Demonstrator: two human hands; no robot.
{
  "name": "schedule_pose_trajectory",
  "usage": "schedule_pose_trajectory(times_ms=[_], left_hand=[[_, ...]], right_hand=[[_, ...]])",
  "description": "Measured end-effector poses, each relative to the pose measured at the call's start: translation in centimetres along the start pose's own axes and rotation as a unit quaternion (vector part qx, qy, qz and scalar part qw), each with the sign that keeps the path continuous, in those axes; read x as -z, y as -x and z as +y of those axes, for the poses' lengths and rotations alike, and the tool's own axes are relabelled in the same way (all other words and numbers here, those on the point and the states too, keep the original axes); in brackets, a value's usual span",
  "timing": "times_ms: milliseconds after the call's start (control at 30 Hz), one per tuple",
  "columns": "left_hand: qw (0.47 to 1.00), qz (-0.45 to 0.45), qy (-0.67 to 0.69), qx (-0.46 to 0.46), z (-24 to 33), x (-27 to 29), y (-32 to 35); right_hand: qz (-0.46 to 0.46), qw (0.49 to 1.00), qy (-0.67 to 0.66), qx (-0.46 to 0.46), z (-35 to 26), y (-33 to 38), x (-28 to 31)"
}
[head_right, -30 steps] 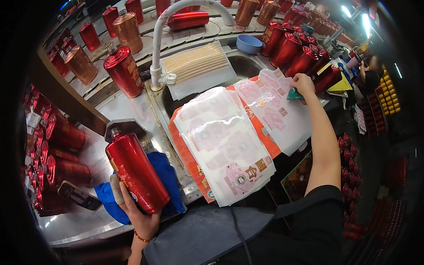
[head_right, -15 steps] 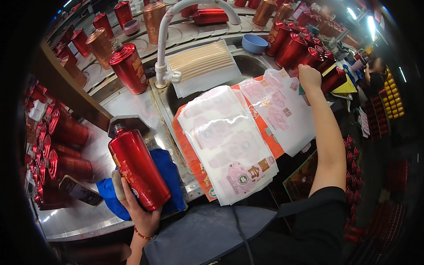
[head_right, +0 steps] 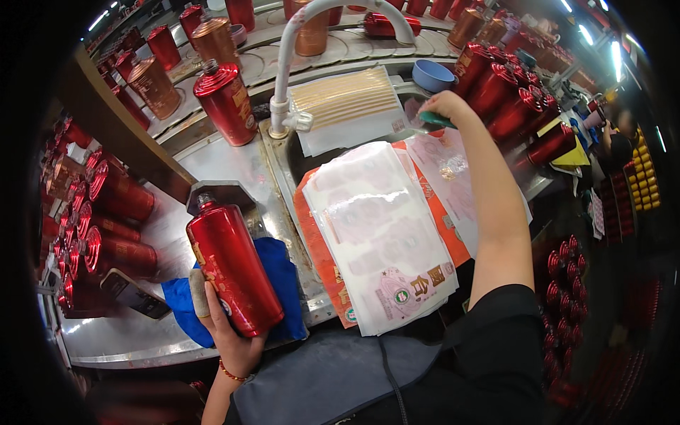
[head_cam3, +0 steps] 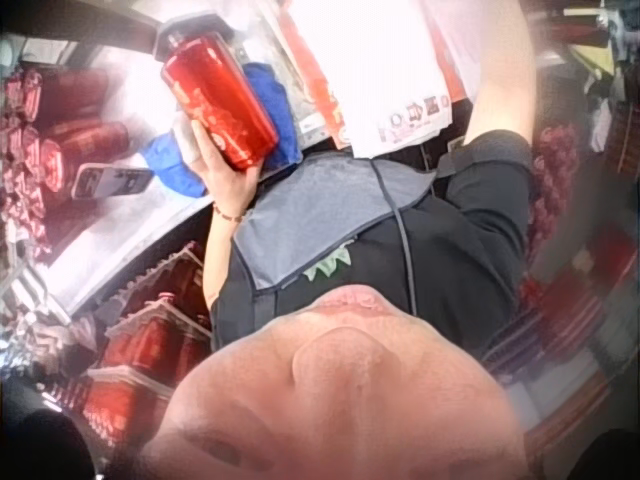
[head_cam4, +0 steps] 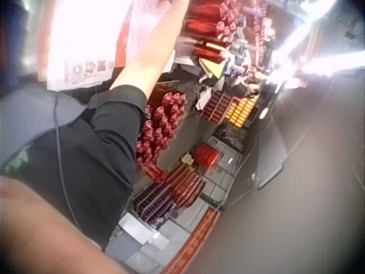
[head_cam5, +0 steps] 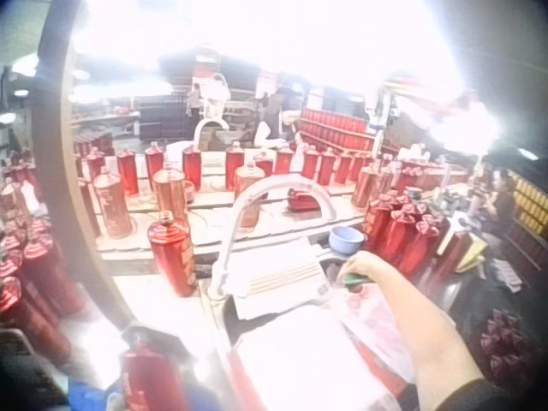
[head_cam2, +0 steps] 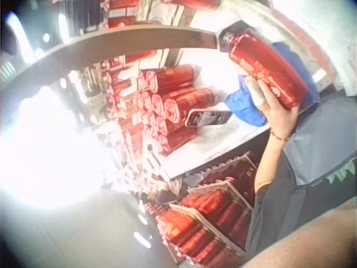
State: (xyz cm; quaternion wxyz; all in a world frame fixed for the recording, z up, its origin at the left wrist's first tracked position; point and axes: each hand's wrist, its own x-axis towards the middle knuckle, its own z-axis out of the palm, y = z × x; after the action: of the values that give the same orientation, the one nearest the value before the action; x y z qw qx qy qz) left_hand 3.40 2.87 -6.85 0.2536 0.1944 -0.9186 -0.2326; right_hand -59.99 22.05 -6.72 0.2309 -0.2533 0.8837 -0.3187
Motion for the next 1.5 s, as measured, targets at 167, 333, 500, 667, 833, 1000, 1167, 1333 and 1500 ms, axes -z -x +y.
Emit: schedule_pose_trajectory(times_ms=[167, 333, 500, 667, 833, 1000, 1167, 1333, 1500], left_hand=[[1.0, -0.008, -0.005, -0.007, -0.1, 0.0, 0.1], [1.0, 0.002, -0.011, -0.015, 0.0, 0.1, 0.1], [1.0, 0.002, -0.003, -0.016, -0.1, 0.0, 0.2], [1.0, -0.001, -0.004, -0.011, -0.1, 0.0, 0.2], [1.0, -0.001, -0.005, -0.019, -0.1, 0.0, 0.0], [1.0, -0.004, -0.009, -0.018, -0.2, 0.0, 0.1], [1.0, -0.007, -0.009, -0.021, -0.3, -0.2, 0.1], [1.0, -0.01, -0.017, -0.015, -0.4, -0.1, 0.6], [0.999, -0.005, -0.026, -0.02, 0.0, 0.0, 0.1]], right_hand=[[0.074, 0.933, 0.347, -0.058, 0.5, -2.2, -2.3], [0.12, 0.92, 0.364, -0.077, -2.7, -0.8, -1.6], [0.119, 0.899, 0.409, -0.103, -3.5, 0.8, -0.3], [0.17, 0.896, 0.397, -0.105, -4.2, 1.6, -1.5], [0.198, 0.892, 0.384, -0.134, -2.5, 0.3, -1.3], [0.206, 0.943, 0.259, -0.042, 1.1, -1.4, 0.5], [0.231, 0.947, 0.224, -0.007, 3.6, -1.4, 0.5], [0.175, 0.925, 0.337, 0.029, 0.6, 0.0, -1.2], [0.197, 0.879, 0.434, 0.01, -2.6, 0.4, -0.9]])
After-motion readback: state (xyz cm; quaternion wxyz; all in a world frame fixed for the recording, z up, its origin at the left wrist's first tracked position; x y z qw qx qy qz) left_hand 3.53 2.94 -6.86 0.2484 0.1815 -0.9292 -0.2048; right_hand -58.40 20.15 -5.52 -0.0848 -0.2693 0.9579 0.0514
